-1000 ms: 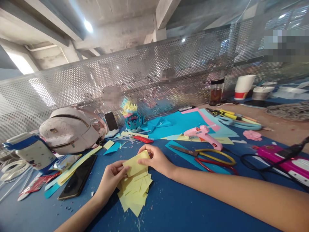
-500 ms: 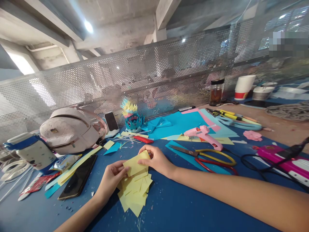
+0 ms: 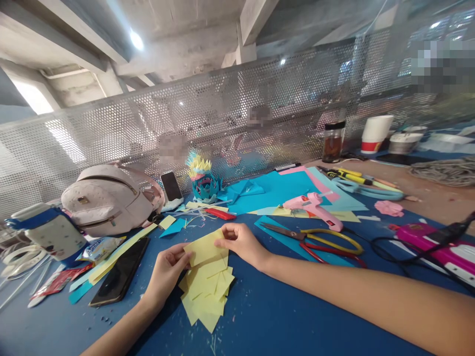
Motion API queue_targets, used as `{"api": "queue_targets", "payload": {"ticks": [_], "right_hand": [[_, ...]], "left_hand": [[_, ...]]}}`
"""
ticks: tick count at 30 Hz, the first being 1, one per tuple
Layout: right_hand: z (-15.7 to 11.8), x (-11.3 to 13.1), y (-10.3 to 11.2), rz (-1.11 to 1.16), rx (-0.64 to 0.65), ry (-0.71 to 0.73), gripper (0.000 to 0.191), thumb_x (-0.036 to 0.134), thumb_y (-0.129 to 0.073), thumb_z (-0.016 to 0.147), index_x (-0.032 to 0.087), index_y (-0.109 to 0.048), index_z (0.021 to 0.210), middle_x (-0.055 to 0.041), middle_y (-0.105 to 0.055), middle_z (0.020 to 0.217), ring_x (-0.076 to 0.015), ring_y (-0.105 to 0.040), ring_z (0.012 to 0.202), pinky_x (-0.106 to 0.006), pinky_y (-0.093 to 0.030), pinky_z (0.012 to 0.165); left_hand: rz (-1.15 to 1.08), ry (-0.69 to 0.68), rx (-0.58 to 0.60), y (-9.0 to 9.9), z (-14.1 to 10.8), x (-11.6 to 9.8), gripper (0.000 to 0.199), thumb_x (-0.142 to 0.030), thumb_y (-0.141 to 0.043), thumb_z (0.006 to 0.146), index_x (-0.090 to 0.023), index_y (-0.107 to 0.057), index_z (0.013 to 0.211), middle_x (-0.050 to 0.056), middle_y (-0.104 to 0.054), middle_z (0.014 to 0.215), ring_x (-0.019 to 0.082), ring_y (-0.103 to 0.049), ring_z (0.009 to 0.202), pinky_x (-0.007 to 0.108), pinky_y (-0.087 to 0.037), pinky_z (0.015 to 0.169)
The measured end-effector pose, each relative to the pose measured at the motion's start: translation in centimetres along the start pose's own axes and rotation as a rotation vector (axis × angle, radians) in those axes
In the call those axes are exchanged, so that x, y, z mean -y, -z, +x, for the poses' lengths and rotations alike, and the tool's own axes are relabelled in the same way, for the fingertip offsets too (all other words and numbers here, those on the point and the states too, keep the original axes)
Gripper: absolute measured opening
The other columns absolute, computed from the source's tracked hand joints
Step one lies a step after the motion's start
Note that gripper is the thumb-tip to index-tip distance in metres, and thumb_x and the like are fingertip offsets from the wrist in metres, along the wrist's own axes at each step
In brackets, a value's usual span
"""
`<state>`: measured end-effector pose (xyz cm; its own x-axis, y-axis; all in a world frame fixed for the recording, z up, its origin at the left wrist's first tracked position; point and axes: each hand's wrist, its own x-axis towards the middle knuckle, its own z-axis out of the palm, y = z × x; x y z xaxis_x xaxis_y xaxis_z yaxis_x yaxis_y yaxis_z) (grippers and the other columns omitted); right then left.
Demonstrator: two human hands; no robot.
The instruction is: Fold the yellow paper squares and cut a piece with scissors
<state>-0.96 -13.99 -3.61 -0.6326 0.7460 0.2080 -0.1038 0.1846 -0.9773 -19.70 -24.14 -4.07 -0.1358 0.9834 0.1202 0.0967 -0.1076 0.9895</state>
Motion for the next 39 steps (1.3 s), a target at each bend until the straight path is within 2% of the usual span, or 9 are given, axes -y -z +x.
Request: {"api": "queue_targets", "payload": {"ticks": [6,12,19,23,29,35,39], "right_hand": [[0.14,0.0,0.34,-0.089,-0.073,-0.013,0.032,0.042,-0.074,0.063,0.014,-0.061,0.068,0.0003,-0.059,0.064,-0.0127,-0.053,0.061,-0.023,-0.04,0.058],[0.29,0.18,0.43,-0.203,-0.066,0.037,0.038,0.045,-0.074,0.062,0.014,-0.052,0.054,0.0055,-0.041,0.049,-0.0073,-0.036,0.048,-0.021,-0.027,0.046],[0.48,0.16,0.71,-0.174,-0.106,0.046,0.035,0.048,-0.07,0.066,0.014,-0.063,0.07,-0.0014,-0.06,0.066,-0.0138,-0.053,0.062,-0.024,-0.041,0.057],[0.48,0.0,0.69,-0.159,-0.117,0.063,0.035,0.047,-0.07,0.066,0.015,-0.06,0.063,-0.0006,-0.058,0.062,-0.0138,-0.052,0.061,-0.025,-0.042,0.058],[0.24,0.51,0.52,-0.122,-0.106,0.058,0.032,0.046,-0.066,0.072,0.015,-0.059,0.07,-0.0009,-0.059,0.065,-0.0141,-0.054,0.062,-0.025,-0.042,0.059],[0.08,0.72,0.55,-0.127,-0.076,0.085,0.033,0.046,-0.061,0.077,0.017,-0.052,0.066,0.0012,-0.054,0.057,-0.0135,-0.054,0.055,-0.024,-0.041,0.054],[0.17,0.47,0.63,-0.129,-0.085,0.083,0.031,0.046,-0.06,0.078,0.015,-0.055,0.072,-0.0006,-0.058,0.064,-0.0138,-0.056,0.062,-0.024,-0.042,0.057]], "left_hand": [[0.022,-0.005,-0.026,0.69,0.37,0.29,0.034,-0.035,-0.061,0.079,-0.01,-0.067,0.103,0.008,-0.074,0.083,0.018,-0.068,0.071,0.023,-0.051,0.063],[0.028,-0.013,-0.02,0.66,0.28,0.15,0.037,-0.036,-0.061,0.079,-0.01,-0.067,0.104,0.009,-0.074,0.084,0.022,-0.068,0.074,0.026,-0.052,0.065],[0.026,0.004,0.014,0.5,0.21,0.13,0.037,-0.037,-0.062,0.078,-0.011,-0.068,0.103,0.009,-0.074,0.082,0.021,-0.068,0.07,0.025,-0.051,0.062],[0.041,0.007,0.033,0.57,0.31,0.29,0.038,-0.037,-0.061,0.078,-0.01,-0.068,0.103,0.009,-0.074,0.079,0.02,-0.067,0.067,0.025,-0.05,0.06],[0.032,0.008,0.035,0.6,0.27,0.21,0.037,-0.038,-0.061,0.079,-0.01,-0.069,0.102,0.008,-0.074,0.077,0.018,-0.066,0.064,0.023,-0.048,0.059],[0.016,0.018,0.049,0.56,0.39,0.4,0.039,-0.041,-0.064,0.076,-0.01,-0.069,0.1,0.008,-0.074,0.076,0.018,-0.066,0.064,0.022,-0.048,0.057],[-0.024,0.031,0.043,0.59,0.43,0.25,0.04,-0.043,-0.066,0.074,-0.01,-0.069,0.097,0.009,-0.074,0.077,0.02,-0.068,0.065,0.024,-0.05,0.058]]}}
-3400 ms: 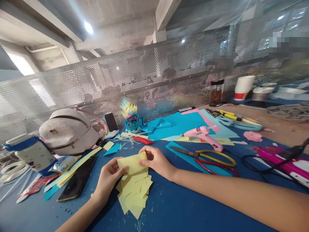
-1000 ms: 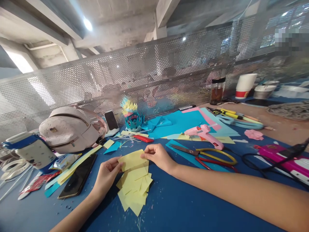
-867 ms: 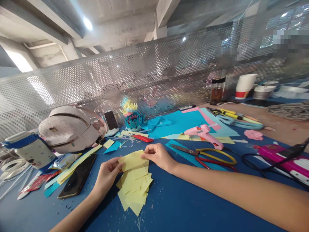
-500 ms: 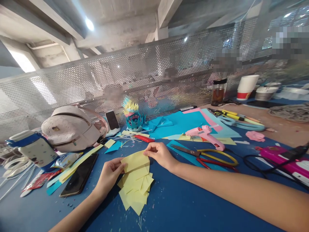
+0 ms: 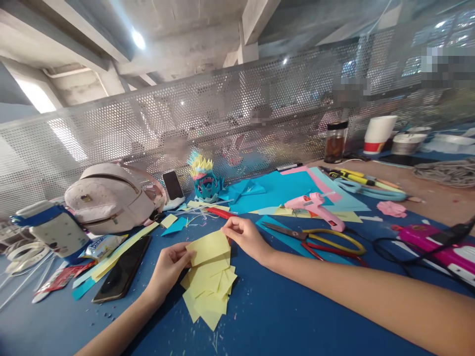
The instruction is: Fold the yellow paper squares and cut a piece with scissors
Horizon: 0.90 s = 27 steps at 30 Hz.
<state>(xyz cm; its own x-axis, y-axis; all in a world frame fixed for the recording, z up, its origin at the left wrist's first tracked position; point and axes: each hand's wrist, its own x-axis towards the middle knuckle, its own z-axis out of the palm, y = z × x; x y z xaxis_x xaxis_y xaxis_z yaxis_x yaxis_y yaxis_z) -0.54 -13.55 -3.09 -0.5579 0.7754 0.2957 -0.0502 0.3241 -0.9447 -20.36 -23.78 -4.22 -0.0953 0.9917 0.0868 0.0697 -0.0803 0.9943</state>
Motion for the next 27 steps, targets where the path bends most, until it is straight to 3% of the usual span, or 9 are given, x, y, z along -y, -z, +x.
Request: {"api": "queue_targets", "payload": {"ticks": [5,10,16,21,27], "right_hand": [[0.05,-0.19,-0.17,0.025,0.076,-0.06,0.034,0.048,-0.065,0.073,0.015,-0.057,0.076,0.0011,-0.058,0.063,-0.0126,-0.057,0.054,-0.025,-0.044,0.055],[-0.07,-0.04,-0.37,0.017,0.036,-0.078,0.036,0.049,-0.065,0.071,0.015,-0.053,0.067,0.0002,-0.06,0.055,-0.0109,-0.053,0.043,-0.022,-0.038,0.043],[-0.13,0.13,-0.29,0.051,0.108,-0.072,0.032,0.046,-0.065,0.074,0.015,-0.055,0.073,-0.0015,-0.064,0.063,-0.0122,-0.058,0.05,-0.023,-0.044,0.05],[-0.3,0.16,-0.32,0.025,0.118,-0.067,0.036,0.048,-0.061,0.076,0.015,-0.052,0.066,-0.0018,-0.063,0.058,-0.0093,-0.052,0.041,-0.022,-0.04,0.044],[-0.29,0.2,-0.3,0.035,0.124,-0.072,0.035,0.048,-0.061,0.076,0.015,-0.053,0.068,-0.0029,-0.065,0.059,-0.0106,-0.054,0.045,-0.022,-0.041,0.047]], "left_hand": [[-0.064,0.021,-0.096,0.08,-0.01,-0.18,0.043,-0.044,-0.07,0.069,-0.011,-0.069,0.096,0.008,-0.075,0.08,0.022,-0.069,0.069,0.028,-0.054,0.063],[-0.091,0.023,-0.083,0.09,-0.01,0.02,0.042,-0.043,-0.07,0.069,-0.011,-0.068,0.097,0.009,-0.075,0.082,0.024,-0.07,0.072,0.03,-0.056,0.064],[-0.099,0.005,-0.133,0.13,0.05,-0.04,0.04,-0.04,-0.071,0.069,-0.011,-0.069,0.096,0.007,-0.074,0.079,0.021,-0.069,0.068,0.029,-0.055,0.064],[-0.094,0.005,-0.143,0.14,0.02,-0.12,0.039,-0.04,-0.071,0.07,-0.011,-0.069,0.095,0.006,-0.074,0.079,0.019,-0.068,0.066,0.028,-0.055,0.063],[-0.122,0.018,-0.137,0.25,0.08,-0.07,0.035,-0.039,-0.071,0.07,-0.012,-0.067,0.092,0.006,-0.074,0.081,0.021,-0.069,0.071,0.028,-0.055,0.065]]}}
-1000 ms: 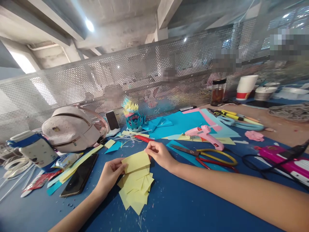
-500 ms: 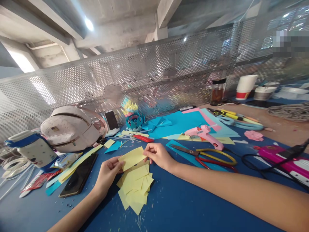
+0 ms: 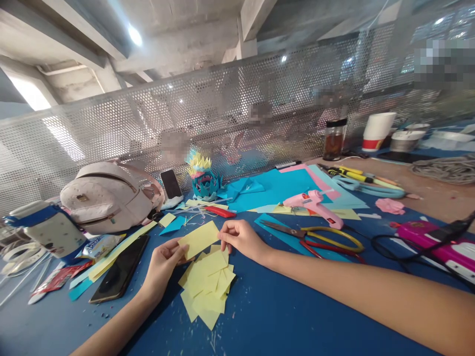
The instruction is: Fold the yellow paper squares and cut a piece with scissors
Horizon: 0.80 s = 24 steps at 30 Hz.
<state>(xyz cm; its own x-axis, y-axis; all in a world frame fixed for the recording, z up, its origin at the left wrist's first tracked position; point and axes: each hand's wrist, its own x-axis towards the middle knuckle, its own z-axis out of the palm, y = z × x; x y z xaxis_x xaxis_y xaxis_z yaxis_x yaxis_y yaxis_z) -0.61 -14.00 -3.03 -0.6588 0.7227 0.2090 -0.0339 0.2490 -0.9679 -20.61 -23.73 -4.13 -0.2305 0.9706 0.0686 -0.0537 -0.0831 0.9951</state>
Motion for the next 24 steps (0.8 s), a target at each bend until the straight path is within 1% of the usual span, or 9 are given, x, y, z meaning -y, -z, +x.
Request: {"api": "queue_targets", "payload": {"ticks": [3,5,7,9,11,13,16,19,24], "right_hand": [[-0.2,-0.1,0.1,-0.025,0.05,-0.008,0.035,0.048,-0.058,0.079,0.015,-0.056,0.069,-0.0022,-0.064,0.059,-0.0104,-0.053,0.044,-0.021,-0.039,0.046],[-0.4,-0.1,0.0,-0.107,0.091,-0.022,0.042,0.05,-0.053,0.082,0.014,-0.059,0.061,-0.0006,-0.058,0.049,-0.0092,-0.047,0.039,-0.021,-0.035,0.043],[-0.6,-0.1,0.0,-0.204,0.107,-0.015,0.052,0.051,-0.048,0.085,0.015,-0.058,0.05,0.0012,-0.049,0.039,-0.0082,-0.04,0.035,-0.022,-0.031,0.042],[-0.8,0.1,-0.1,-0.282,0.097,0.032,0.059,0.052,-0.044,0.087,0.016,-0.054,0.042,0.0017,-0.043,0.035,-0.0082,-0.037,0.035,-0.023,-0.03,0.044],[-0.9,0.3,-0.1,-0.339,0.085,0.084,0.063,0.053,-0.041,0.088,0.016,-0.05,0.037,0.0011,-0.041,0.035,-0.0088,-0.038,0.037,-0.023,-0.03,0.046],[-1.0,0.5,-0.1,-0.351,0.086,0.095,0.065,0.055,-0.039,0.089,0.017,-0.047,0.037,0.0009,-0.041,0.035,-0.0087,-0.037,0.038,-0.023,-0.029,0.046],[-1.0,0.5,-0.1,-0.282,0.106,0.03,0.064,0.059,-0.036,0.088,0.017,-0.044,0.04,0.0014,-0.042,0.035,-0.0073,-0.035,0.034,-0.022,-0.026,0.042],[-1.0,0.3,-0.1,-0.229,0.108,-0.017,0.063,0.062,-0.036,0.086,0.017,-0.043,0.043,0.0005,-0.047,0.037,-0.0071,-0.037,0.033,-0.021,-0.025,0.039],[-1.1,0.3,-0.2,-0.283,0.078,-0.006,0.065,0.057,-0.033,0.089,0.015,-0.048,0.042,-0.0004,-0.047,0.036,-0.0082,-0.041,0.033,-0.021,-0.03,0.04]], "left_hand": [[0.008,0.003,0.007,-0.1,0.0,-0.1,0.034,-0.039,-0.071,0.07,-0.012,-0.068,0.091,0.006,-0.074,0.08,0.021,-0.069,0.07,0.028,-0.055,0.064],[0.013,0.008,0.032,-0.1,-0.1,-0.1,0.036,-0.039,-0.07,0.071,-0.012,-0.068,0.094,0.007,-0.074,0.08,0.021,-0.069,0.07,0.028,-0.055,0.064],[0.019,0.008,0.07,-0.2,-0.2,-0.1,0.037,-0.039,-0.069,0.072,-0.012,-0.068,0.097,0.007,-0.074,0.08,0.021,-0.069,0.07,0.028,-0.054,0.064],[0.025,0.004,0.099,-0.1,-0.3,0.0,0.037,-0.039,-0.068,0.074,-0.011,-0.068,0.099,0.008,-0.074,0.079,0.021,-0.069,0.069,0.028,-0.054,0.064],[0.032,-0.002,0.11,-0.1,-0.2,0.0,0.036,-0.038,-0.067,0.075,-0.011,-0.068,0.099,0.008,-0.074,0.078,0.02,-0.069,0.067,0.027,-0.053,0.063],[0.042,-0.005,0.117,0.0,-0.2,0.1,0.036,-0.038,-0.066,0.076,-0.011,-0.067,0.1,0.008,-0.074,0.078,0.019,-0.068,0.066,0.026,-0.052,0.062],[0.073,-0.007,0.124,0.0,-0.1,0.2,0.037,-0.039,-0.066,0.076,-0.011,-0.068,0.1,0.008,-0.073,0.077,0.017,-0.067,0.063,0.024,-0.051,0.061],[0.131,-0.019,0.146,-0.1,-0.2,0.2,0.038,-0.04,-0.066,0.075,-0.01,-0.069,0.098,0.007,-0.073,0.073,0.014,-0.063,0.058,0.02,-0.048,0.056],[0.209,-0.046,0.184,-0.3,-0.4,0.1,0.037,-0.039,-0.064,0.078,-0.009,-0.069,0.098,0.006,-0.071,0.068,0.01,-0.057,0.053,0.017,-0.042,0.051]]}}
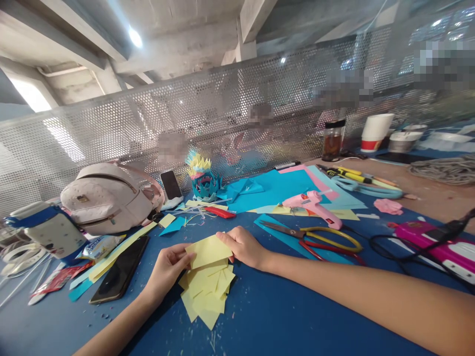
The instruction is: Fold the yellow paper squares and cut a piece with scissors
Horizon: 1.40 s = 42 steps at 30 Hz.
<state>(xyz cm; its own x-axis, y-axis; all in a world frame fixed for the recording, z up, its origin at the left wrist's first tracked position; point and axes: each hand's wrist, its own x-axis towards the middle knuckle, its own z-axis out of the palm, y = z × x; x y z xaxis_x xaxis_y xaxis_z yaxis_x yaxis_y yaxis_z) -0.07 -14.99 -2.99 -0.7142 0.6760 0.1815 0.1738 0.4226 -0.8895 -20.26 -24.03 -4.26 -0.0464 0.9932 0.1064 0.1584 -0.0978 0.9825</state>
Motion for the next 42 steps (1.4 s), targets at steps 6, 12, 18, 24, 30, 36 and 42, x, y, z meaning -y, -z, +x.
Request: {"api": "queue_targets", "payload": {"ticks": [6,12,18,24,30,36,42], "right_hand": [[-0.1,0.3,0.3,-0.068,-0.009,0.067,0.059,0.054,-0.034,0.091,0.017,-0.039,0.045,0.0026,-0.041,0.041,-0.0078,-0.035,0.039,-0.022,-0.024,0.042],[0.0,0.0,0.2,-0.053,-0.002,0.091,0.06,0.051,-0.029,0.093,0.017,-0.038,0.045,0.0001,-0.045,0.045,-0.0098,-0.04,0.046,-0.023,-0.027,0.047],[-0.1,0.2,0.2,-0.067,-0.028,0.109,0.055,0.052,-0.031,0.093,0.017,-0.038,0.051,0.0024,-0.042,0.047,-0.0096,-0.039,0.047,-0.022,-0.029,0.048],[-0.4,1.4,0.5,-0.006,-0.136,0.311,0.033,0.04,-0.029,0.096,0.021,-0.049,0.114,-0.0076,-0.054,0.113,-0.0202,-0.05,0.104,-0.03,-0.04,0.087],[-0.5,1.5,0.6,-0.115,-0.1,0.44,0.021,0.038,-0.04,0.093,0.022,-0.053,0.099,-0.0076,-0.048,0.114,-0.0211,-0.043,0.112,-0.036,-0.033,0.099],[-0.5,2.0,0.8,-0.174,-0.104,0.469,0.018,0.033,-0.048,0.09,0.019,-0.048,0.078,-0.0051,-0.052,0.096,-0.0189,-0.048,0.096,-0.035,-0.037,0.091],[-0.1,4.1,1.9,-0.015,-0.082,0.215,0.021,0.036,-0.047,0.09,0.018,-0.054,0.084,-0.0008,-0.054,0.08,-0.0142,-0.049,0.075,-0.024,-0.039,0.068]], "left_hand": [[0.007,0.003,0.017,-0.1,0.0,-0.1,0.037,-0.04,-0.062,0.079,-0.009,-0.068,0.097,0.006,-0.07,0.068,0.011,-0.057,0.054,0.018,-0.042,0.051],[-0.045,-0.003,-0.008,-0.3,0.0,-0.3,0.036,-0.04,-0.062,0.078,-0.009,-0.066,0.098,0.006,-0.07,0.07,0.012,-0.059,0.056,0.019,-0.043,0.051],[-0.143,-0.026,-0.044,-0.4,0.3,-0.2,0.028,-0.028,-0.076,0.064,-0.013,-0.064,0.085,0.003,-0.068,0.074,0.015,-0.063,0.065,0.021,-0.048,0.058],[-0.183,-0.054,-0.15,-0.1,0.5,0.0,0.025,-0.027,-0.075,0.066,-0.014,-0.059,0.08,-0.002,-0.062,0.064,0.009,-0.055,0.054,0.017,-0.044,0.049],[-0.214,-0.017,-0.154,0.1,0.6,0.3,0.027,-0.03,-0.072,0.071,-0.016,-0.05,0.079,-0.001,-0.067,0.06,0.008,-0.054,0.048,0.017,-0.044,0.048],[-0.252,-0.083,-0.264,0.2,0.5,-0.3,0.026,-0.03,-0.071,0.072,-0.016,-0.05,0.07,-0.003,-0.065,0.063,0.008,-0.059,0.056,0.018,-0.05,0.057],[-0.684,0.052,-0.146,0.8,0.2,-2.2,0.034,-0.049,-0.062,0.076,-0.018,-0.055,0.088,0.001,-0.067,0.069,0.012,-0.064,0.055,0.022,-0.052,0.053]]}}
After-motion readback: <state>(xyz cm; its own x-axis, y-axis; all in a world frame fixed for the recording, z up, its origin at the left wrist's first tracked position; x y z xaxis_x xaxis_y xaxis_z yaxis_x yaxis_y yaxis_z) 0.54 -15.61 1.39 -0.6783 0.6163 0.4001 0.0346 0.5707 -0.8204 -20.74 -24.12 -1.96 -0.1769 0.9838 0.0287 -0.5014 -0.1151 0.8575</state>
